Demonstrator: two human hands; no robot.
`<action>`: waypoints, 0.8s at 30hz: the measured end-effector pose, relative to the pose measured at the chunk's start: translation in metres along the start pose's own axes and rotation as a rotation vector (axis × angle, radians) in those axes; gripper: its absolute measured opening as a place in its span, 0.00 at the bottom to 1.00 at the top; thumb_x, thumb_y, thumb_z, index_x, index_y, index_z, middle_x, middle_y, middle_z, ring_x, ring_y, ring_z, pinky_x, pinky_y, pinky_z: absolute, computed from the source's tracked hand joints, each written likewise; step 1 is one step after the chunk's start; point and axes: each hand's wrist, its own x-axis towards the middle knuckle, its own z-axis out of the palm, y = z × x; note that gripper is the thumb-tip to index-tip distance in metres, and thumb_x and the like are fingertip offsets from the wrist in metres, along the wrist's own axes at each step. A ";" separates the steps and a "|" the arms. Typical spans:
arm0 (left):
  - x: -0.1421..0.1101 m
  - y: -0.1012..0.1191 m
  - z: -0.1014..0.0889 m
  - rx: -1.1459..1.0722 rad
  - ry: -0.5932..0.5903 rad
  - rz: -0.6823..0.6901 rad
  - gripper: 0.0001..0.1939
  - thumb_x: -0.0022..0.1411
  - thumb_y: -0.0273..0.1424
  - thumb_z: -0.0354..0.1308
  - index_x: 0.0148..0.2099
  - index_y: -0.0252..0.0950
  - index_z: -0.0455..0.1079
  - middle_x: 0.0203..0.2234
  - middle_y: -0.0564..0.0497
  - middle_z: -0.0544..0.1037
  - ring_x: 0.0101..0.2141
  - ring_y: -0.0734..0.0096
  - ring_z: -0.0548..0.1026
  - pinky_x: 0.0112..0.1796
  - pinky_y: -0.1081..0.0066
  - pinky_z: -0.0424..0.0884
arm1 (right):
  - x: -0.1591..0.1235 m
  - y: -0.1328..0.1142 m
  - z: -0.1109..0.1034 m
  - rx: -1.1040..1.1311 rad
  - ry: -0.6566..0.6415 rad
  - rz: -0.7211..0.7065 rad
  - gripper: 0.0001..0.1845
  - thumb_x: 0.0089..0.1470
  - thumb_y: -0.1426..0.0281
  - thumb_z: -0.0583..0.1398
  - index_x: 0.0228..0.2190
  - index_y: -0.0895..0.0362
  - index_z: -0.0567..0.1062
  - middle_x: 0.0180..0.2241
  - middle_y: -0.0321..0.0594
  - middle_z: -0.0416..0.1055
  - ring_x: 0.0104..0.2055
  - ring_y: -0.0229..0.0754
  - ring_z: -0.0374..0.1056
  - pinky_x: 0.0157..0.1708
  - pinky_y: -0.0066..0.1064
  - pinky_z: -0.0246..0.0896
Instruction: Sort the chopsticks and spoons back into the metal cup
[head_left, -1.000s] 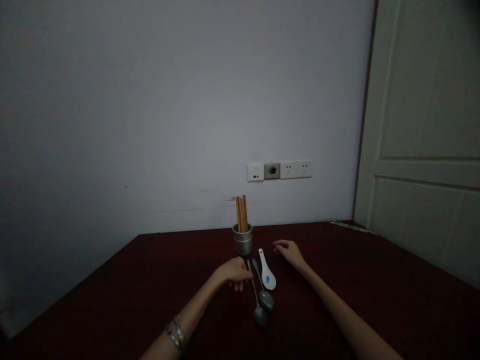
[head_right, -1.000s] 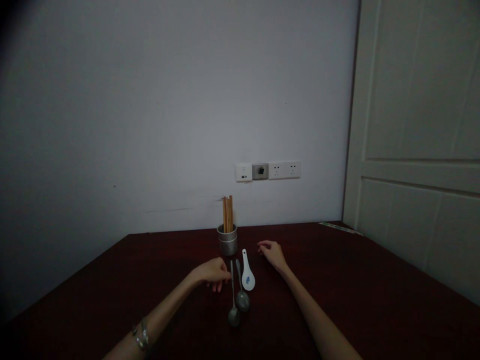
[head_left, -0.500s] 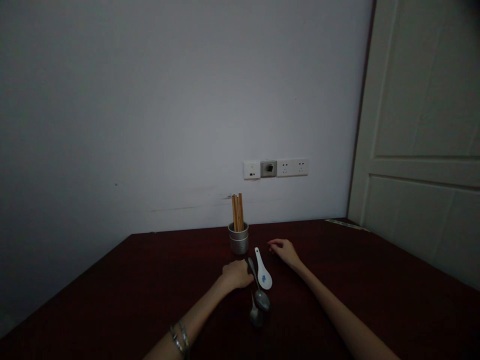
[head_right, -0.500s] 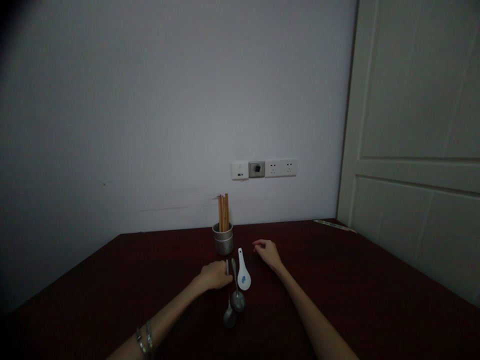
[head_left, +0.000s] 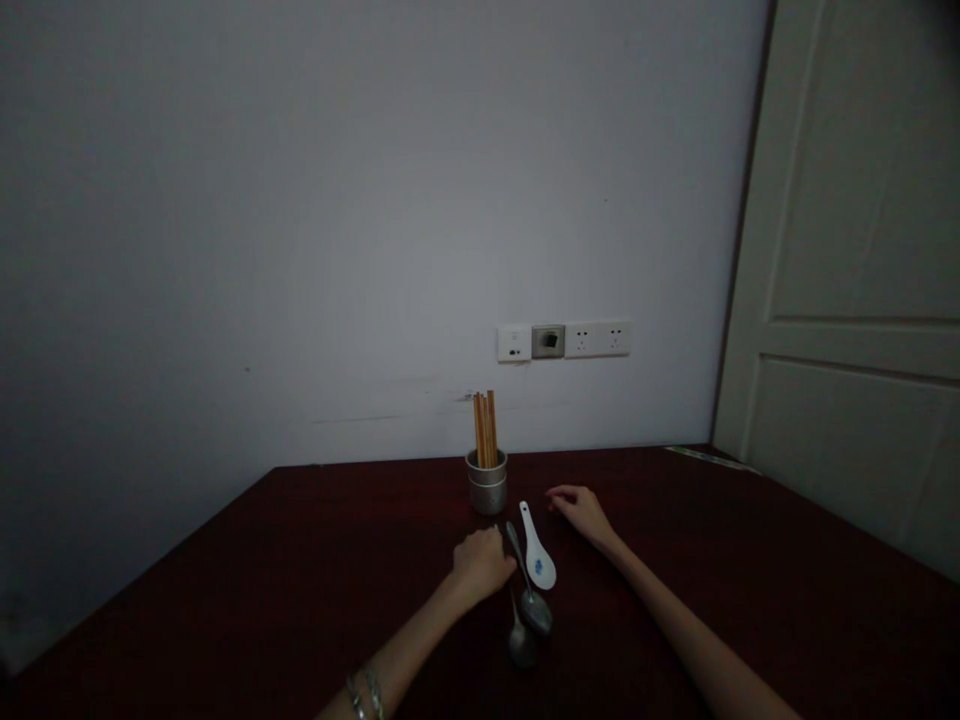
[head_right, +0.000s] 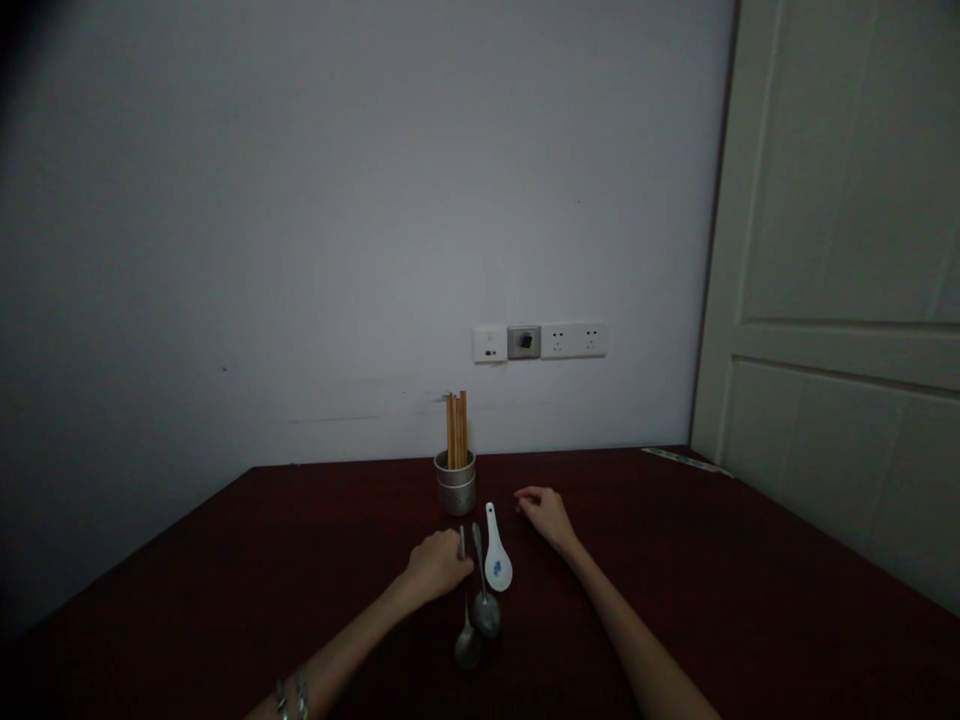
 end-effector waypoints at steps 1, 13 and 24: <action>0.001 -0.001 0.001 -0.018 0.003 -0.008 0.12 0.49 0.31 0.50 0.36 0.35 0.70 0.35 0.41 0.75 0.37 0.58 0.73 0.34 0.67 0.67 | 0.000 0.000 0.000 -0.006 0.000 0.001 0.13 0.41 0.71 0.53 0.28 0.60 0.76 0.21 0.37 0.73 0.25 0.39 0.68 0.27 0.26 0.59; 0.009 -0.009 0.010 -0.131 0.042 0.036 0.09 0.45 0.28 0.52 0.29 0.34 0.72 0.27 0.45 0.76 0.27 0.66 0.74 0.23 0.75 0.60 | 0.002 0.001 0.002 0.062 -0.002 0.005 0.13 0.41 0.71 0.53 0.28 0.60 0.75 0.21 0.39 0.72 0.25 0.39 0.68 0.27 0.27 0.61; -0.007 0.012 -0.027 -0.056 0.208 0.097 0.11 0.50 0.28 0.50 0.29 0.31 0.73 0.24 0.44 0.76 0.27 0.69 0.73 0.25 0.75 0.59 | 0.001 -0.022 -0.003 0.238 0.007 0.035 0.10 0.41 0.71 0.56 0.28 0.62 0.74 0.20 0.38 0.71 0.22 0.36 0.66 0.22 0.25 0.60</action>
